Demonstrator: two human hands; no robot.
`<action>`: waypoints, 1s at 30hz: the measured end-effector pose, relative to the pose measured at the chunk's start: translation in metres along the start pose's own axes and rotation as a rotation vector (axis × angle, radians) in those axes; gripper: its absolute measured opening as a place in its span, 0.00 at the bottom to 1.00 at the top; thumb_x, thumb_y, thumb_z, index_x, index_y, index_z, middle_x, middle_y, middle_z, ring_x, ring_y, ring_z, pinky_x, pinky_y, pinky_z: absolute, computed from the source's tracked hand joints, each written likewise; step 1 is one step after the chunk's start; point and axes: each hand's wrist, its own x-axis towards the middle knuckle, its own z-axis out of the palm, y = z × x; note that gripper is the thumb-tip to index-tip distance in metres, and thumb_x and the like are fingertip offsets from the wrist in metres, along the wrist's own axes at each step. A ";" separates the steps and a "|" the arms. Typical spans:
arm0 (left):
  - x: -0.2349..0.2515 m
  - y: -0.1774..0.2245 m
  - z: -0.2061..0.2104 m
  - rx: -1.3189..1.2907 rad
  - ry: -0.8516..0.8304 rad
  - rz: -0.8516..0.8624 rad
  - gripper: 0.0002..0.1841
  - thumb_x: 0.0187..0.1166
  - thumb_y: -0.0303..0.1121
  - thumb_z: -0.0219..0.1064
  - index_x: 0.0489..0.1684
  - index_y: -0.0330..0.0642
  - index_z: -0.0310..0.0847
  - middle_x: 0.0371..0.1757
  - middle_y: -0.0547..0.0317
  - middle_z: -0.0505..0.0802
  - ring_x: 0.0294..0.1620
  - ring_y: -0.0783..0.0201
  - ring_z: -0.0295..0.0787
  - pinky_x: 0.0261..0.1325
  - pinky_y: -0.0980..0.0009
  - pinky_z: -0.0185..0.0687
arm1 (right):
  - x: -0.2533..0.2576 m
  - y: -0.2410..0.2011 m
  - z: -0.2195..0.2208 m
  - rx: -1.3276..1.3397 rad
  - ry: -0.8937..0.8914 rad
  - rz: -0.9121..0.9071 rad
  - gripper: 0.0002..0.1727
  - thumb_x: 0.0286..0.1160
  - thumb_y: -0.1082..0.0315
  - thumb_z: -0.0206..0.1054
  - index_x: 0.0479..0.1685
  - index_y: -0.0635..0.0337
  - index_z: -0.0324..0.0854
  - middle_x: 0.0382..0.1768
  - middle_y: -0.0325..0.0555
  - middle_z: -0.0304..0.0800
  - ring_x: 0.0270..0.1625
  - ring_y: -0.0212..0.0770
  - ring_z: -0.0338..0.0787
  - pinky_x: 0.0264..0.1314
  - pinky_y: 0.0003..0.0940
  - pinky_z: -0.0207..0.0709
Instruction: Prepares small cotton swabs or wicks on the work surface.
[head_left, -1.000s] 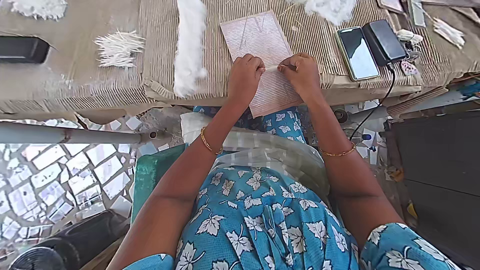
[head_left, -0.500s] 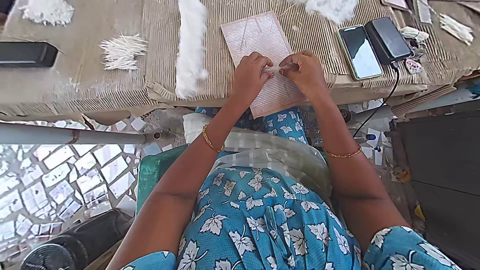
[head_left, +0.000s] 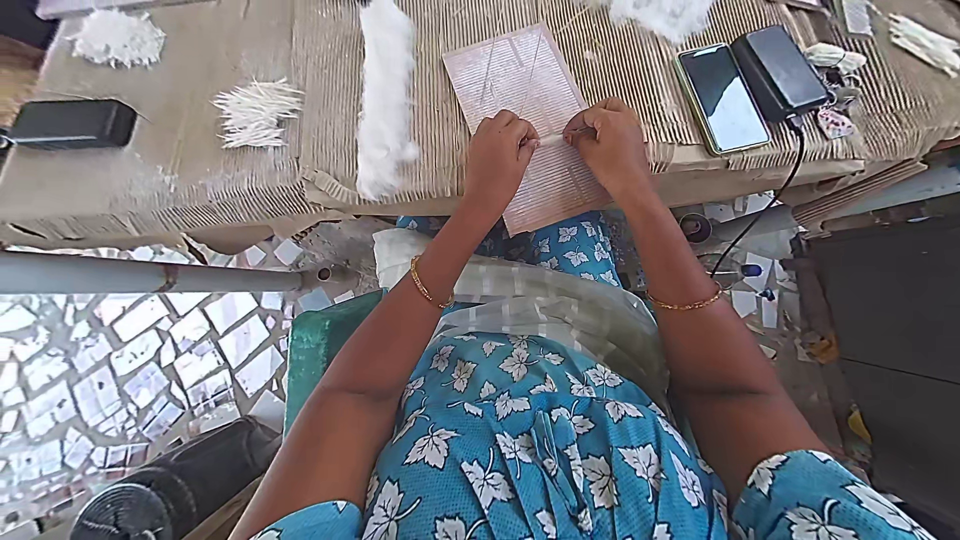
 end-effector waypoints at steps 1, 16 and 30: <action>-0.001 0.000 0.000 0.001 0.001 -0.007 0.09 0.85 0.31 0.66 0.46 0.36 0.91 0.54 0.43 0.91 0.58 0.45 0.86 0.66 0.53 0.76 | 0.000 0.000 0.000 0.002 0.000 0.001 0.08 0.78 0.69 0.69 0.48 0.59 0.93 0.57 0.56 0.86 0.66 0.54 0.81 0.72 0.50 0.69; -0.029 -0.030 -0.073 -0.050 -0.058 0.110 0.17 0.94 0.31 0.51 0.62 0.39 0.88 0.56 0.47 0.94 0.57 0.55 0.91 0.67 0.58 0.81 | 0.006 0.011 -0.021 0.172 -0.063 0.032 0.16 0.90 0.67 0.57 0.65 0.59 0.86 0.59 0.51 0.90 0.59 0.41 0.87 0.67 0.41 0.75; -0.047 -0.045 -0.086 0.109 -0.348 0.147 0.16 0.89 0.19 0.50 0.56 0.35 0.87 0.55 0.44 0.94 0.63 0.42 0.90 0.73 0.41 0.76 | 0.005 0.024 -0.033 0.222 0.069 -0.199 0.17 0.89 0.67 0.56 0.65 0.61 0.86 0.64 0.53 0.88 0.64 0.37 0.86 0.70 0.32 0.76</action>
